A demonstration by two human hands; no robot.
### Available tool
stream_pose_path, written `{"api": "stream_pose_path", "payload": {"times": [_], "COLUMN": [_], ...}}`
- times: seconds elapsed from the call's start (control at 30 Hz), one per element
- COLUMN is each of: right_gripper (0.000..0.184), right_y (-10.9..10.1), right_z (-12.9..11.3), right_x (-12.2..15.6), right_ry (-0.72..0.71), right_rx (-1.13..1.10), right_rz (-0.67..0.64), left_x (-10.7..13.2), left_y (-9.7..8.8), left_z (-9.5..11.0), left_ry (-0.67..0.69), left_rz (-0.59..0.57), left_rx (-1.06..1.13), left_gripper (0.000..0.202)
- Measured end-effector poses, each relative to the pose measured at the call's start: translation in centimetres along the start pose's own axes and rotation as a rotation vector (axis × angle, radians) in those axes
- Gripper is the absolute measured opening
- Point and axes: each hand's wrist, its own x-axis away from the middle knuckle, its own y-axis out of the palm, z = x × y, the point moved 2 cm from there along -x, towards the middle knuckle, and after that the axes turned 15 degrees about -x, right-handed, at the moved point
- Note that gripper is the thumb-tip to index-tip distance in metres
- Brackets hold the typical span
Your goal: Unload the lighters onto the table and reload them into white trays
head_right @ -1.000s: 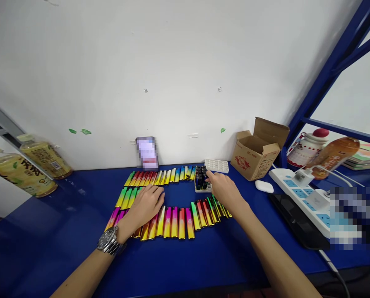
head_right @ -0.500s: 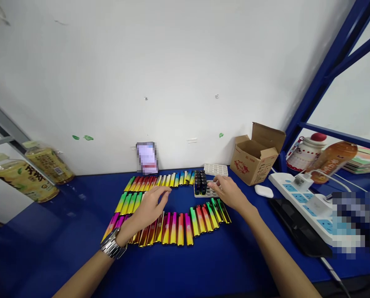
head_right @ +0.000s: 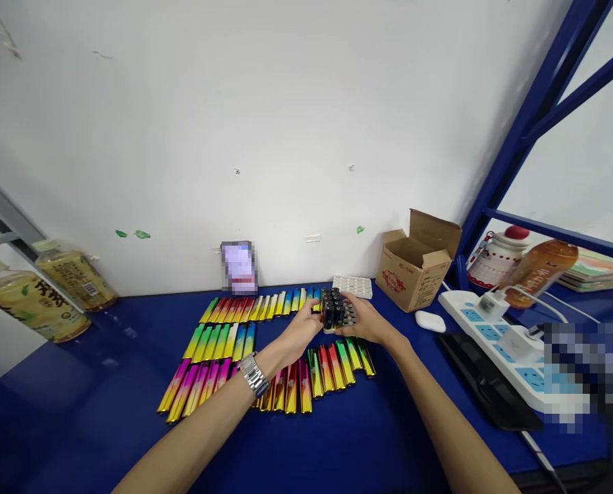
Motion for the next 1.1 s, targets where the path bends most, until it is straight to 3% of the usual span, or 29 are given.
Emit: {"api": "stream_pose_path", "payload": {"times": [0.13,0.3,0.57,0.67,0.83,0.93,1.1], "right_gripper": [0.086,0.081,0.074,0.075,0.075,0.071,0.063], "right_y": [-0.4,-1.0,-1.1,0.2,4.0,6.1,8.0], "right_z": [-0.3,-1.1,-3.9,-5.3,-7.1,-7.9,-8.3], "right_x": [0.1,0.3,-0.3,-0.6,-0.8,-0.7,-0.8], "right_ry": [-0.014,-0.041,-0.076,-0.095,-0.068,-0.020,0.010], "right_rx": [-0.025,-0.064,-0.082,-0.091,-0.115,-0.092,-0.068], "right_rz": [0.068,0.074,0.052,0.000,-0.104,-0.124,-0.121], "left_x": [0.7,0.4,1.5,2.8,4.8,5.5,6.0], "left_y": [0.5,0.4,-1.1,-2.5,-5.0,-6.1,-7.1], "left_z": [1.1,0.8,1.0,0.6,-2.2,-3.7,-4.2], "left_ry": [-0.015,0.009,0.043,0.022,0.027,-0.045,-0.111], "left_rz": [-0.014,-0.020,0.084,0.124,0.170,0.227,0.272], "left_rx": [-0.034,-0.015,0.000,-0.051,-0.245,-0.178,-0.113], "left_gripper": [0.076,0.077,0.075,0.068,0.057,0.055,0.052]}}
